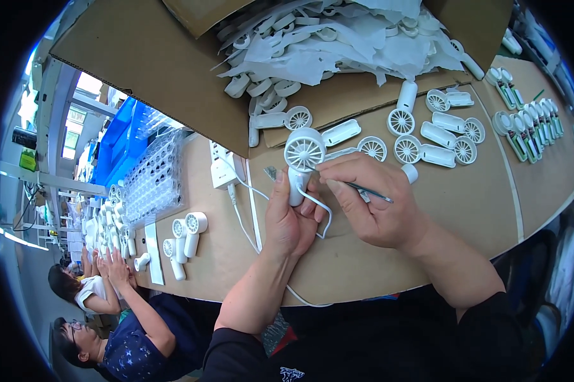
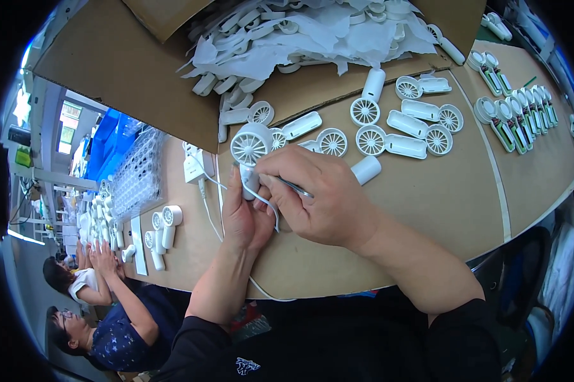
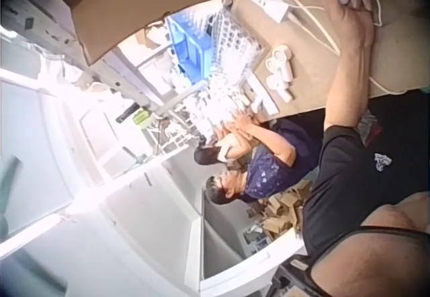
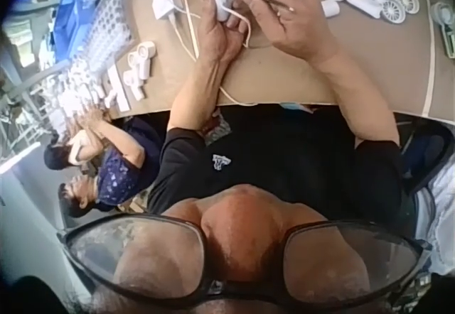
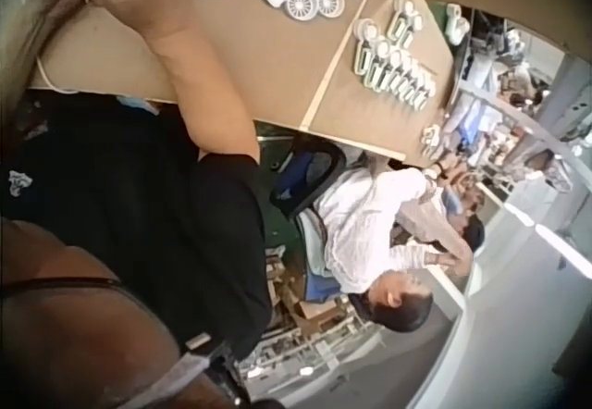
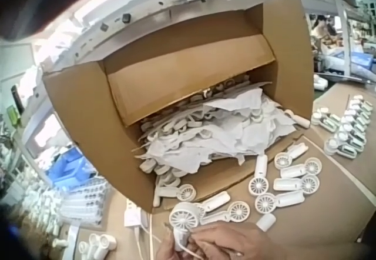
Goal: Assembling components of handheld portable fans at a factory workstation.
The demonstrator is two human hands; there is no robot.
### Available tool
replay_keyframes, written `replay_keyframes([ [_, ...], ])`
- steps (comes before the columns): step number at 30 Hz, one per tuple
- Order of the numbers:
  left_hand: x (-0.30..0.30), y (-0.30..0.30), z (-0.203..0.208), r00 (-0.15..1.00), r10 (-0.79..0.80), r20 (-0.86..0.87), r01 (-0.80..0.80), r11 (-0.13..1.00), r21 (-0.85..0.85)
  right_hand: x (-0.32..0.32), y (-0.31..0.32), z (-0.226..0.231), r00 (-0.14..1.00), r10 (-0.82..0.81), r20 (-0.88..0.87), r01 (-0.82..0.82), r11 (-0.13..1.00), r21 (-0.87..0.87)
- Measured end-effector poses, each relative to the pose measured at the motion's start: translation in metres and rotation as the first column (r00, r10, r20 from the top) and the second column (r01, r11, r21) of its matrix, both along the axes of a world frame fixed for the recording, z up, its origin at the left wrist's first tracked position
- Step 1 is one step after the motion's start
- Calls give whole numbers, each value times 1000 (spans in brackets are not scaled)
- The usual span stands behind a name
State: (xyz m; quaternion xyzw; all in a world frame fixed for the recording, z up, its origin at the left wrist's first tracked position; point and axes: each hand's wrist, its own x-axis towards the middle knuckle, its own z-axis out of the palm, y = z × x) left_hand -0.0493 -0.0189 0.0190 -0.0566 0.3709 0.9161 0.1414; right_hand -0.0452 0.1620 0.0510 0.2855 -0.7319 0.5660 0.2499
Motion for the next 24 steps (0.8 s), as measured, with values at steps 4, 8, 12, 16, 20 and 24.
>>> replay_keyframes([
  [4,0,-3,-1,1000,-3,3,3,1000,24,-2,-2,0,998,-12,-68,11,1000,-11],
  [8,1,-4,-3,1000,-18,-10,19,999,31,-3,1,1,994,24,-102,-24,1000,2],
  [12,1,-5,-7,999,-31,-11,32,999,17,-2,7,3,994,107,-32,-106,994,22],
  [16,0,-13,-12,978,-204,-53,211,946,247,1,5,2,986,58,-157,-68,996,-62],
  [20,-2,-12,-5,994,-112,16,106,969,222,-1,10,9,978,7,-211,-42,986,-162],
  [24,-6,-18,-8,997,-79,25,72,976,207,-8,8,4,993,-28,-110,-12,936,-352],
])
